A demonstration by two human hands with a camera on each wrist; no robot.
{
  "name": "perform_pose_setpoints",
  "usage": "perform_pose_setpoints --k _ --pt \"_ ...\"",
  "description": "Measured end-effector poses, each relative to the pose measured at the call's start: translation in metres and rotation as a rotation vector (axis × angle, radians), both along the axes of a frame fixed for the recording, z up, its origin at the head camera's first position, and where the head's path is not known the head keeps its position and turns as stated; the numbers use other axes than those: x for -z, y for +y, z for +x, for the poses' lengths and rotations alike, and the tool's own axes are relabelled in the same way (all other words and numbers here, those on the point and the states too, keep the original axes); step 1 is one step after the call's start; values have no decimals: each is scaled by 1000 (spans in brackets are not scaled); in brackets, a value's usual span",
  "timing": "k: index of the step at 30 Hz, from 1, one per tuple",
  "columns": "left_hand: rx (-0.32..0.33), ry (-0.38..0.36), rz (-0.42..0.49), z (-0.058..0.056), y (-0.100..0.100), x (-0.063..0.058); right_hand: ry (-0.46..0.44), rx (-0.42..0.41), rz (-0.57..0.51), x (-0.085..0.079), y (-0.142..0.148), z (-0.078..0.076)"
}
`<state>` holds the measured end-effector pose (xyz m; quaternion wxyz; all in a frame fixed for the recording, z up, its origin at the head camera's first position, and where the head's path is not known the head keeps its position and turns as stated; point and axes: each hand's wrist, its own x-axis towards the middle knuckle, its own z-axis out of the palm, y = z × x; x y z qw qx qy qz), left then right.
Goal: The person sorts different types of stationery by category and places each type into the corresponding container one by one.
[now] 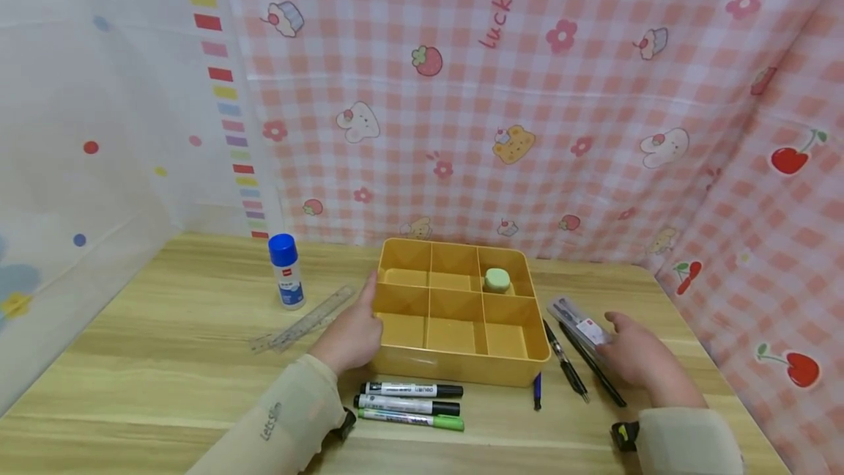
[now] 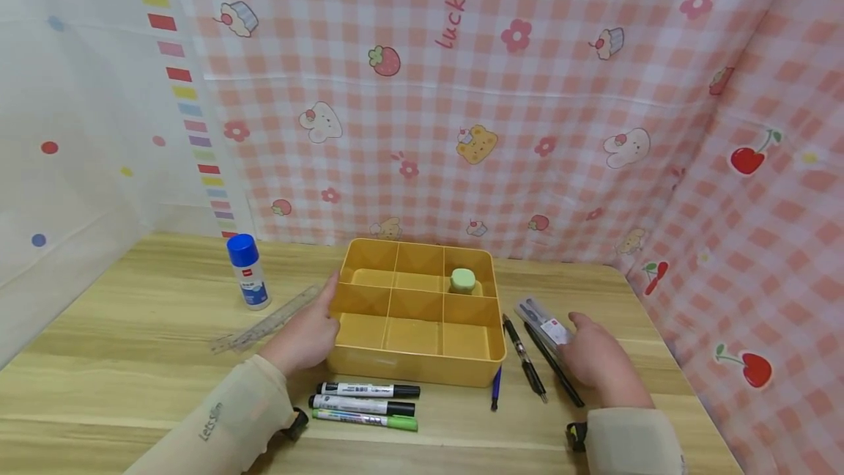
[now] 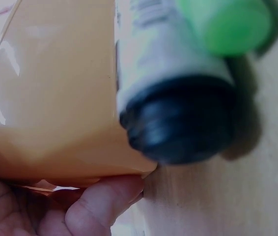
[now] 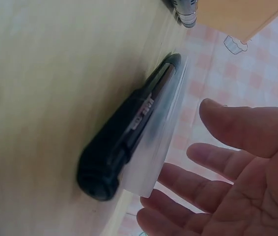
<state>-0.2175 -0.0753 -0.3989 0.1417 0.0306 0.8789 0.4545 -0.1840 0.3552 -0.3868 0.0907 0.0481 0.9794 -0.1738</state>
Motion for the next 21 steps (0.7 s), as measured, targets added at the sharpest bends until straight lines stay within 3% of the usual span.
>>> perform_pose_setpoints --k 10,21 --pt "11 18 -29 0 -1 -1 -44 13 -33 0 2 1" --pt "15 30 -51 1 0 -2 -46 4 19 2 3 2"
